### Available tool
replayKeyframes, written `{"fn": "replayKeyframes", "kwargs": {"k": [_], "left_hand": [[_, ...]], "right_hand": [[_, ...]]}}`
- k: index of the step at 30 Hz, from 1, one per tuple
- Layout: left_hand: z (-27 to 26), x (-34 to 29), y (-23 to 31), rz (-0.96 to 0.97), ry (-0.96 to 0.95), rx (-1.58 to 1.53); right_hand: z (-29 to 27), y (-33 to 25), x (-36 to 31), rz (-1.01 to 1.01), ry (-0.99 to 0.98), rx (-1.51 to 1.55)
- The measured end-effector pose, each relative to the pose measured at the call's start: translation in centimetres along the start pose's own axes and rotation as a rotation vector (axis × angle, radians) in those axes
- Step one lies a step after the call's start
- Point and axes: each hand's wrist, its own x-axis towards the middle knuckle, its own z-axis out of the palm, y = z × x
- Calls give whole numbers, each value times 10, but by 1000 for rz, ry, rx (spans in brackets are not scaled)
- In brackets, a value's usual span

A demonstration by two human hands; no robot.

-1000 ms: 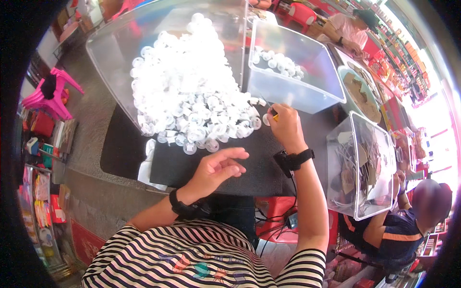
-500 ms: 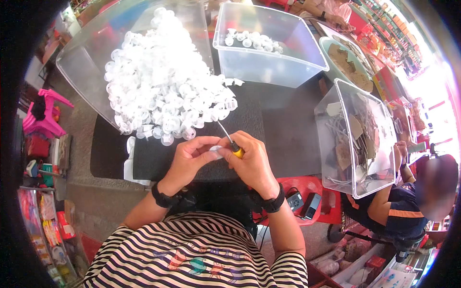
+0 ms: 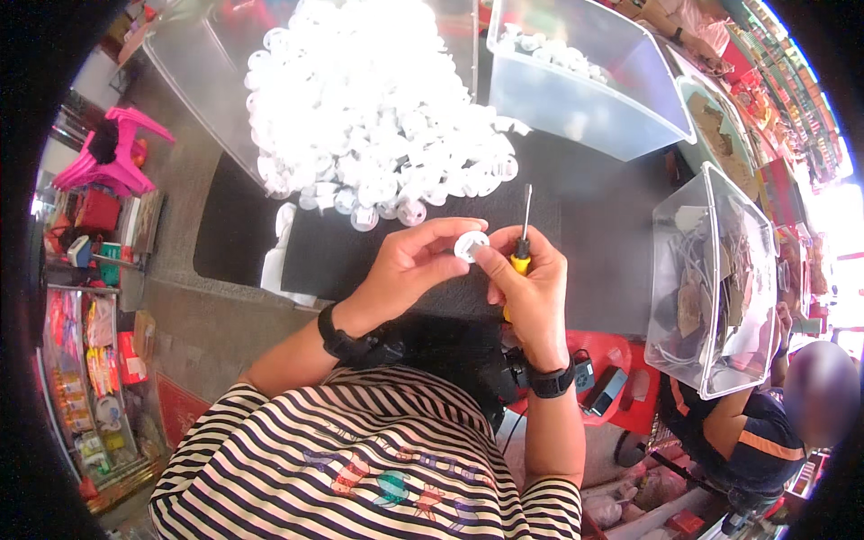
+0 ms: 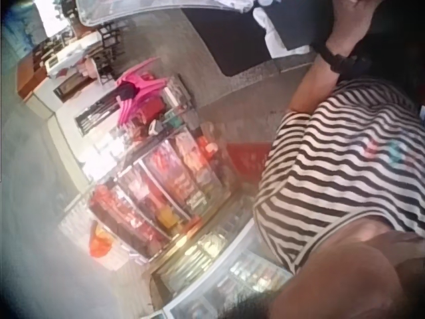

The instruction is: The person is using a screwdriver to assemble small white plastic components at a workstation.

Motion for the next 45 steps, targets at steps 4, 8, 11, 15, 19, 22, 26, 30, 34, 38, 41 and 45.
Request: {"fn": "replayKeyframes", "kwargs": {"k": [4,8,11,15,19,22,26,30,34,38,41,45], "left_hand": [[-6,3,-3,-38,-3,99],[-7,3,-5,8,12,94],[-7,1,-4,16,12,113],[-4,1,-1,-13,1,99],[-7,3,-1,-70,-14,82],[-8,3,-1,-78,-38,127],[-4,3,-7,-34,-61,79],[-3,3,2,-111,30,37],[-5,3,-3,-114,46,-35],[-5,3,-3,-97,46,-15],[-4,3,-2,-104,51,-17],[-6,3,-5,-80,36,-39]], "right_hand": [[7,2,-3,31,9,58],[9,5,-1,-44,33,-3],[8,5,-2,-38,28,-69],[7,3,-4,-33,8,-97],[8,5,-5,-49,-3,-132],[10,9,-7,-64,30,-179],[3,12,-8,-60,26,-175],[0,-4,-21,-80,18,-332],[-11,6,-35,-272,18,-501],[-13,4,-44,-325,7,-712],[-7,-2,-47,-330,6,-756],[-9,2,-45,-384,15,-821]]}}
